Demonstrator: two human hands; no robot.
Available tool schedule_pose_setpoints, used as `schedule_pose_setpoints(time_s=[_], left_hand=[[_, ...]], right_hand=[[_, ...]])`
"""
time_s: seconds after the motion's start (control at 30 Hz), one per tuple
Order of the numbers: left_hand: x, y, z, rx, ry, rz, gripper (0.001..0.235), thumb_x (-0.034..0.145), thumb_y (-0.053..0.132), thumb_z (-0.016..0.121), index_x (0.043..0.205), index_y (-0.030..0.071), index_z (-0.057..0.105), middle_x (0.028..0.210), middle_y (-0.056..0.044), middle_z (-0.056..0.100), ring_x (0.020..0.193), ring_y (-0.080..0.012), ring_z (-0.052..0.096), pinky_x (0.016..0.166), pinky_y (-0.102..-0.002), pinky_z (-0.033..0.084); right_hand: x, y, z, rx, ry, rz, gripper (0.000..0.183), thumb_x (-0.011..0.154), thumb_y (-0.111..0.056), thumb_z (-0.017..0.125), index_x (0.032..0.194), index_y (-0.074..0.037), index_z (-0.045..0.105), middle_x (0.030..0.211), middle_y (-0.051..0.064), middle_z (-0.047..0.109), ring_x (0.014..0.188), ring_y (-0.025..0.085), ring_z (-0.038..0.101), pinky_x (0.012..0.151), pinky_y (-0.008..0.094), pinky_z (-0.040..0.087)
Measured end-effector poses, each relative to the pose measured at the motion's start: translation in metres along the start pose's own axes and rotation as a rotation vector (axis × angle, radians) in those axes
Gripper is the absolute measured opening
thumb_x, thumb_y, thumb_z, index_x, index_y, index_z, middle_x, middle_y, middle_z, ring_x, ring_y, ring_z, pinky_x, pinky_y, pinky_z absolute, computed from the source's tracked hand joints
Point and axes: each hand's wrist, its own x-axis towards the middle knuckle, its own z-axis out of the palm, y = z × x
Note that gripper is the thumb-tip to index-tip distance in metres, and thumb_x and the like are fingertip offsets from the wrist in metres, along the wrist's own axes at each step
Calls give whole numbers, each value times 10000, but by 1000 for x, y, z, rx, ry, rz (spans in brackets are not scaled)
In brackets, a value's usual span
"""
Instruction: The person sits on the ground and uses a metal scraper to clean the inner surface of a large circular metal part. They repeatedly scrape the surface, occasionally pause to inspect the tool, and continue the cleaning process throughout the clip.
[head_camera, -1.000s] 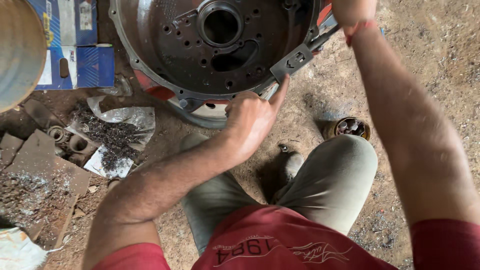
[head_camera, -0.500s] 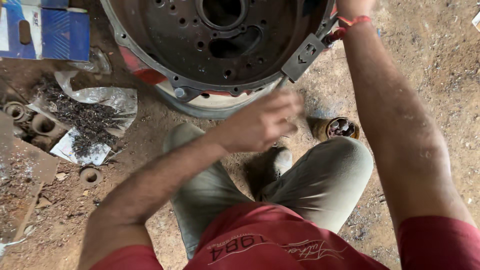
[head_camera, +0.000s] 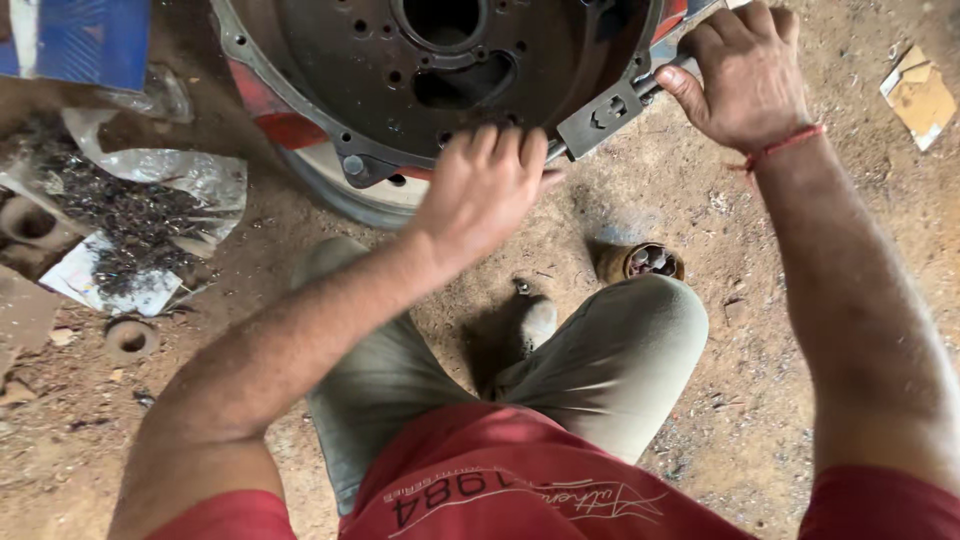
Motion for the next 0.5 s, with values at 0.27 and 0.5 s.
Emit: schedule_pose_setpoints(time_s=[0.27, 0.5], left_hand=[[38, -55, 13, 160, 380, 13, 581, 1104, 561, 539, 759, 106, 644, 798, -104, 652, 737, -237, 638, 609, -379, 510], [149, -87, 68, -524, 529, -470, 499, 985, 451, 596, 680, 57, 597, 607, -115, 635, 585, -309, 668, 582, -490, 508]], right_hand=[[-15, -43, -42, 130, -345, 328, 733, 1139, -633, 440, 647, -104, 566, 535, 56, 499, 466, 230, 442, 511, 384, 380], [-25, -101, -93, 868, -616, 655, 604, 1036, -566, 492, 591, -160, 544, 486, 28, 538, 404, 139, 520, 455, 345, 435]])
